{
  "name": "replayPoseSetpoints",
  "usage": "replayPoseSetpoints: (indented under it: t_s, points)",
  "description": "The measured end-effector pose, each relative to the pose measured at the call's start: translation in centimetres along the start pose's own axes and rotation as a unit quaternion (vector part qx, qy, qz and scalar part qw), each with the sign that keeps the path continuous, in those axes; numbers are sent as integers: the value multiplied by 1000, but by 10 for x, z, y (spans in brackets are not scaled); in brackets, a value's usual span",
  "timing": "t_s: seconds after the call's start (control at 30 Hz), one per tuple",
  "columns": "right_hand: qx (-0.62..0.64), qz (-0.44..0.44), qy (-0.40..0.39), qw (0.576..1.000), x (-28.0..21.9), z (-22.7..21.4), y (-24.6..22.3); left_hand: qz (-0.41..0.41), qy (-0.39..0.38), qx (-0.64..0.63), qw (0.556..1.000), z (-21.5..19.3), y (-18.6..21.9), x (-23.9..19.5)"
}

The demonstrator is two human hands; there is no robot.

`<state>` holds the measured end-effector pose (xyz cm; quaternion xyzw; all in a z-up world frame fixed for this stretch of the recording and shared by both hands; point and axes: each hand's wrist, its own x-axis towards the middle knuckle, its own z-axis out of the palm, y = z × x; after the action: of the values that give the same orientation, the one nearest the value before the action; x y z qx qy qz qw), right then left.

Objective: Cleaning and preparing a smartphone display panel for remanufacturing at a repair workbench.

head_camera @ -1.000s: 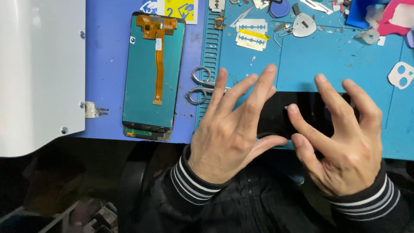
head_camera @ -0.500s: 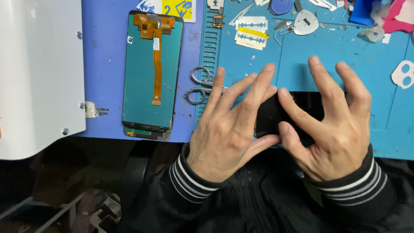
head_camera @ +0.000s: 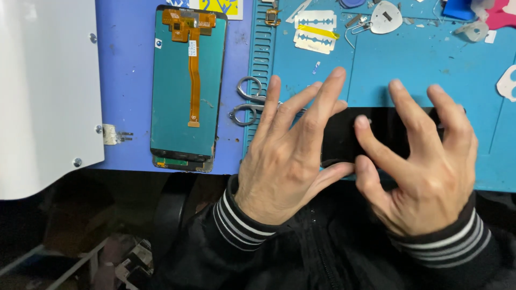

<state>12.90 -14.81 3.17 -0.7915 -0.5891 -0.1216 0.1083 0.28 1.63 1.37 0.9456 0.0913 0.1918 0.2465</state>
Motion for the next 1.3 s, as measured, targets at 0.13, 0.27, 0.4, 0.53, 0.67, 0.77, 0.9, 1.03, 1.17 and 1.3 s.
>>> replayPoseSetpoints:
  t_s: [0.13, 0.27, 0.4, 0.53, 0.67, 0.77, 0.9, 1.03, 1.17, 1.3]
  points:
    - [-18, 9, 20, 1000, 3, 3, -1, 4, 10, -5, 1000, 1, 1, -1]
    - [-19, 12, 1, 1000, -3, -3, -5, -5, 3, 1, 1000, -1, 1, -3]
    - [-15, 9, 26, 1000, 13, 8, -4, -7, 31, -49, 998, 5, 1, -4]
    - [-15, 18, -4, 1000, 0, -4, -9, -7, 13, 0, 1000, 4, 0, -7]
    - [-5, 14, 4, 1000, 8, 6, -4, -8, 43, -57, 997, 11, -1, -11]
    - [4, 10, -6, 1000, 2, 3, -3, -14, 35, -45, 998, 10, -1, -11]
    - [-16, 0, -14, 1000, -3, 1, 1, -13, 17, -15, 1000, 10, -2, -9]
    - [-48, -4, 19, 999, 11, 13, 4, -12, 31, -52, 998, 12, -1, -10]
    - [-13, -3, -20, 1000, 0, -1, 0, -16, 18, -21, 999, 9, -2, -7]
    - [-11, -6, 3, 1000, 13, 9, 1, -17, 27, -28, 999, 11, -1, -9]
